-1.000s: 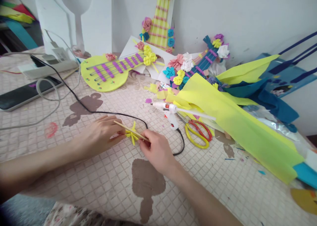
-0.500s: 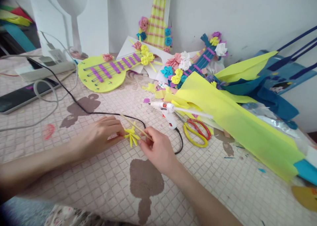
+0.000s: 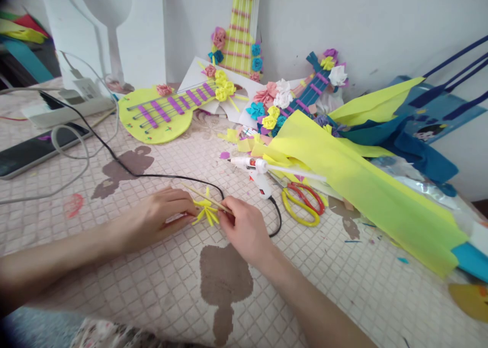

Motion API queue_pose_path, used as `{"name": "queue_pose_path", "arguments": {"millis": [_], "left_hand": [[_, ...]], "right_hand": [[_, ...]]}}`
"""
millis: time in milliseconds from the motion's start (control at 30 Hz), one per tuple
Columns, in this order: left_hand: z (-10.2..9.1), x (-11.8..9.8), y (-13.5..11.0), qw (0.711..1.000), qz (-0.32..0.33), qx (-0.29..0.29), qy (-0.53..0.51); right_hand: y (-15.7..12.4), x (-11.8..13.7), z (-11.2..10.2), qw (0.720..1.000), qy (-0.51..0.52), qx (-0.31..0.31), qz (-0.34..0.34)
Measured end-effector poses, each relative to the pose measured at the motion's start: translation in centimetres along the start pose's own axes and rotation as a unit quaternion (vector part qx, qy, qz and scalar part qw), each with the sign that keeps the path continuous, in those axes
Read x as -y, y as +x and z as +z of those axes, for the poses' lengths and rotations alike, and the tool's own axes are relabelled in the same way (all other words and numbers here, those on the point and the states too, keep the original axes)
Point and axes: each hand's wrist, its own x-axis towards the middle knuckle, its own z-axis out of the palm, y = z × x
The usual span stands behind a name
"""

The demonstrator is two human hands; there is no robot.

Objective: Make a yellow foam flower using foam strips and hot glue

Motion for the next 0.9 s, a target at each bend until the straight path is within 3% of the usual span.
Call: {"name": "queue_pose_path", "arguments": {"millis": [67,233,300,567,900], "left_hand": [[-0.1,0.0,0.0,1.000,0.001,-0.004,-0.031],[0.0,0.5,0.1,0.994,-0.023,-0.103,-0.013],[0.1,0.6,0.1,0.993,-0.026,-0.114,0.002],[0.8,0.0,0.0,0.995,-0.044,-0.050,0.076],[1.0,0.1,0.0,0.995,-0.050,-0.045,0.079]], "right_hand": [[0.1,-0.1,0.0,1.000,-0.002,-0.001,-0.006],[0.0,-0.3,0.0,1.000,-0.008,-0.001,-0.006],[0.0,-0.3,0.1,1.000,-0.008,0.001,-0.007],[-0.1,0.2,-0.3,1.000,0.009,-0.016,-0.007],[-0.6,0.4,0.2,1.000,-0.010,0.010,0.005]]}}
